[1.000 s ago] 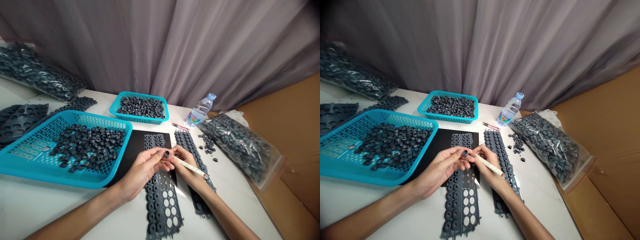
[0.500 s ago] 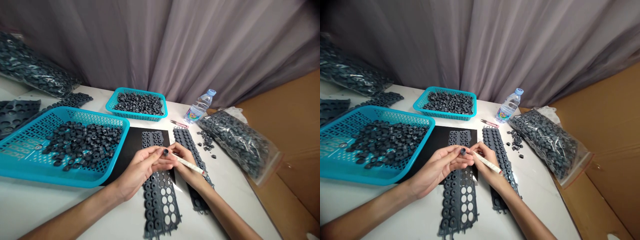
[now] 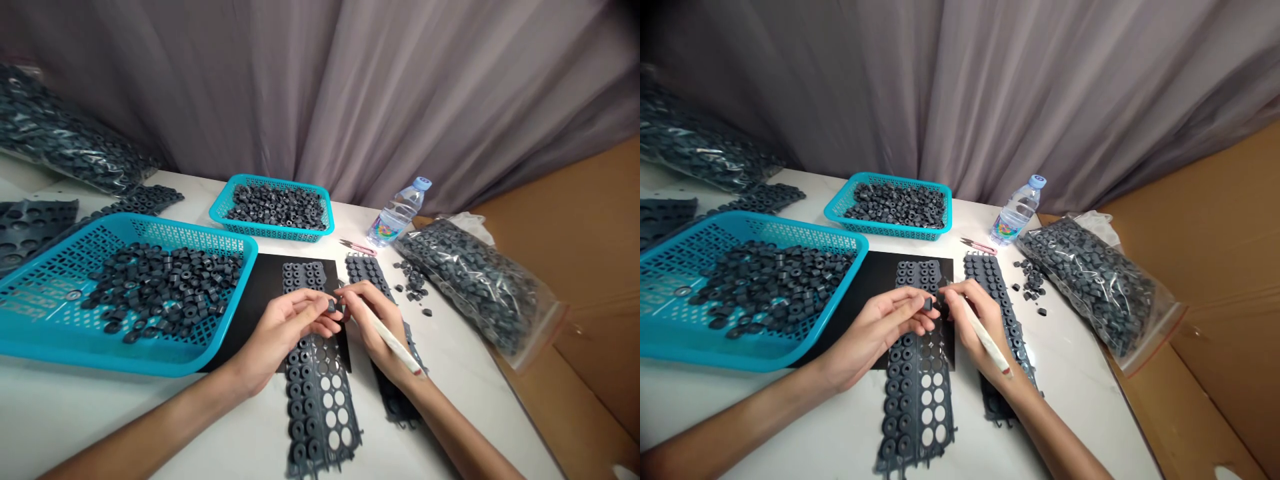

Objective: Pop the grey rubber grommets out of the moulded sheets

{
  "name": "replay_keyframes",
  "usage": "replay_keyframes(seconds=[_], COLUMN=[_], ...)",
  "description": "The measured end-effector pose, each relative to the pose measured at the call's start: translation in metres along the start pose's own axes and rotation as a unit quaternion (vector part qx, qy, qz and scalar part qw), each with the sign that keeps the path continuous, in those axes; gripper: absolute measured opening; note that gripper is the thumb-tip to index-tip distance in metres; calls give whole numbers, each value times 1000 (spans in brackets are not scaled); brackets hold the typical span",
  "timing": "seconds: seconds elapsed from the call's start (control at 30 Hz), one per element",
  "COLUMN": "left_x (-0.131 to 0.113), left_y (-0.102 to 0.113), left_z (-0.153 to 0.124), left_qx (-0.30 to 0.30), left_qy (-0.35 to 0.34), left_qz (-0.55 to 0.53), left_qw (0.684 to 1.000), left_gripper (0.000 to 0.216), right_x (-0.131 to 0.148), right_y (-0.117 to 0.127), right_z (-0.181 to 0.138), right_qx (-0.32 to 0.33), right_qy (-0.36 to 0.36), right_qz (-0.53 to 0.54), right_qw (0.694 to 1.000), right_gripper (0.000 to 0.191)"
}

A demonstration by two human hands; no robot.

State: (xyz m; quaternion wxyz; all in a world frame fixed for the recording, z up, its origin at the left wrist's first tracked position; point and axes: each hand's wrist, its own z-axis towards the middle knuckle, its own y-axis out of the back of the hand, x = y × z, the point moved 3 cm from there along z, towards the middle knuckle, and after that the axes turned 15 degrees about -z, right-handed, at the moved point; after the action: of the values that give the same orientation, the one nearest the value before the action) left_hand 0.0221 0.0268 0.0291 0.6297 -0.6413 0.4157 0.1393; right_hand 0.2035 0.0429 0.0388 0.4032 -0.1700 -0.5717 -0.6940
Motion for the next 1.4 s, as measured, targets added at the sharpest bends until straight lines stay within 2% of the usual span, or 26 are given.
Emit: replay_keyframes(seconds=[0.07,0.2,0.3,0.37,0.43,0.47,0.53,0.6,0.67,0.73,0.83,0.97,1.07,1.13,1.23,1.33,1.4], left_x=[2,10,14,13,8,5,3,5,10,15,18,11,7,8,10,9,6], left_y=[6,14,17,18,19,18,20,24,30,34,37,43,50,54,56,52,45], left_z=[4,12,16,16,14,12,8,6,6,7,7,6,5,3,-1,-6,-6], left_qx=[-24,-38,-34,-39,-36,-28,-17,-23,-29,-23,-11,-4,3,13,26,37,24], left_qy=[-26,-45,-53,-69,-123,-160,-225,-255,-258,-251,-244,-228,-192,-172,-158,-157,-167], left_qz=[43,84,109,160,273,350,496,590,639,667,689,706,714,715,714,713,709], left_qw=[998,995,992,984,953,923,838,765,724,701,682,670,673,677,682,682,684], left_gripper=[28,28,30,32,28,24,25,43,60,65,74,99,114,116,118,121,115], right_x=[3,9,11,6,-8,-20,-49,-83,-113,-136,-151,-146,-132,-119,-94,-67,-51], right_y=[3,-4,-8,-2,17,30,60,86,102,106,98,92,95,94,84,65,50], right_z=[-1,-3,-1,3,9,12,17,20,21,21,21,21,21,21,24,25,22], right_qx=[-16,0,10,3,-36,-74,-133,-176,-186,-161,-119,-95,-114,-134,-131,-73,-17], right_qy=[41,103,91,73,56,42,15,-10,-29,-51,-81,-111,-96,-68,-6,38,20], right_qz=[-15,-31,-28,-46,-97,-137,-226,-326,-407,-455,-493,-515,-527,-511,-429,-299,-227], right_qw=[999,994,995,996,993,987,965,929,894,875,858,845,837,847,894,951,973], right_gripper=[16,10,10,12,12,13,16,20,21,21,19,24,33,37,38,32,31])
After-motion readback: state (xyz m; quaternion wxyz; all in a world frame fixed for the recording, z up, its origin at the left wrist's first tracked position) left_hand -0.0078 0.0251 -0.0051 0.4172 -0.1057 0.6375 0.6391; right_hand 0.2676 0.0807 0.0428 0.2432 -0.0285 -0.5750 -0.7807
